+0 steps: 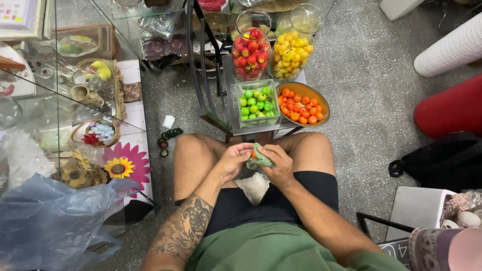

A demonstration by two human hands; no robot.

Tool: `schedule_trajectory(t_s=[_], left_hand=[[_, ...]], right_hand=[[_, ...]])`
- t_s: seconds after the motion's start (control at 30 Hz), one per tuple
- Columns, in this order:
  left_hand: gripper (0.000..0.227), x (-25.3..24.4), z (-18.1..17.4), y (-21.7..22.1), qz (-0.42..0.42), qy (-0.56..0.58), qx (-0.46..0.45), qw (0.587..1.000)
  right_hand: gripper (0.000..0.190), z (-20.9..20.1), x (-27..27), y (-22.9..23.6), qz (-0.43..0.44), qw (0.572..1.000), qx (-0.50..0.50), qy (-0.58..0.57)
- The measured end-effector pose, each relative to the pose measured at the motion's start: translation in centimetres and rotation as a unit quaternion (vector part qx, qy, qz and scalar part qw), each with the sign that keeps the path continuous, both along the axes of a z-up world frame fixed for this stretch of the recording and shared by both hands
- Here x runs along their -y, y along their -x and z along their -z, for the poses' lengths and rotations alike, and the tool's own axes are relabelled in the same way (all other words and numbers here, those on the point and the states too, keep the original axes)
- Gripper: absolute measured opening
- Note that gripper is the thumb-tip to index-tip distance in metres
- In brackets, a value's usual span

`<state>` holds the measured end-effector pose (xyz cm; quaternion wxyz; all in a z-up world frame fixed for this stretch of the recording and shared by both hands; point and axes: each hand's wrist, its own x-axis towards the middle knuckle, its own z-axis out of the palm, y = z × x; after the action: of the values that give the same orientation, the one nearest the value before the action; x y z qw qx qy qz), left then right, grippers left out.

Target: Cleaning small plastic fruit-shaped pet toys by wiping them individually with a cloth.

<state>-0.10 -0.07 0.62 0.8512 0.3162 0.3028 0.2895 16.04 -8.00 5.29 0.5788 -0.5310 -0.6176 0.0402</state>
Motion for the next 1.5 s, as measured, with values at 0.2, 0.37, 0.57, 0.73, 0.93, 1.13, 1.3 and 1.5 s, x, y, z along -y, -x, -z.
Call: schedule_trajectory(t_s=[0.2,0.37,0.57,0.73,0.93,1.13,1.3,1.5], left_hand=[[0.03,0.1,0.9,-0.5,0.0,-0.041,-0.043,0.998],[0.032,0.2,-0.4,-0.3,0.003,0.018,0.02,1.0],[0.028,0.4,-1.4,-0.5,-0.005,-0.008,-0.022,1.0],[0.032,0.2,-1.8,-0.2,0.0,0.029,0.011,1.0],[0.031,-0.1,0.8,-0.2,-0.007,-0.019,-0.033,0.999],[0.032,0.3,-2.0,-0.2,-0.004,0.021,0.035,0.999],[0.034,0.6,-1.3,-0.3,-0.037,-0.034,-0.013,0.999],[0.039,0.5,0.4,-0.6,-0.051,-0.108,-0.043,0.992]], right_hand=[[0.028,-0.6,0.0,0.2,0.003,1.0,-0.006,0.004],[0.03,-0.3,-0.1,0.1,0.002,1.0,-0.002,0.0],[0.027,-0.6,-0.1,0.1,0.001,1.0,-0.003,0.006],[0.027,-0.8,-0.2,0.1,0.005,1.0,0.005,-0.002],[0.024,-1.3,-0.2,0.1,-0.008,1.0,-0.001,-0.002],[0.027,-1.4,-0.3,0.0,0.01,1.0,0.009,-0.012],[0.036,-0.8,0.1,0.2,0.022,0.997,-0.044,0.058],[0.032,-0.1,-0.6,0.2,0.079,0.741,-0.59,0.311]])
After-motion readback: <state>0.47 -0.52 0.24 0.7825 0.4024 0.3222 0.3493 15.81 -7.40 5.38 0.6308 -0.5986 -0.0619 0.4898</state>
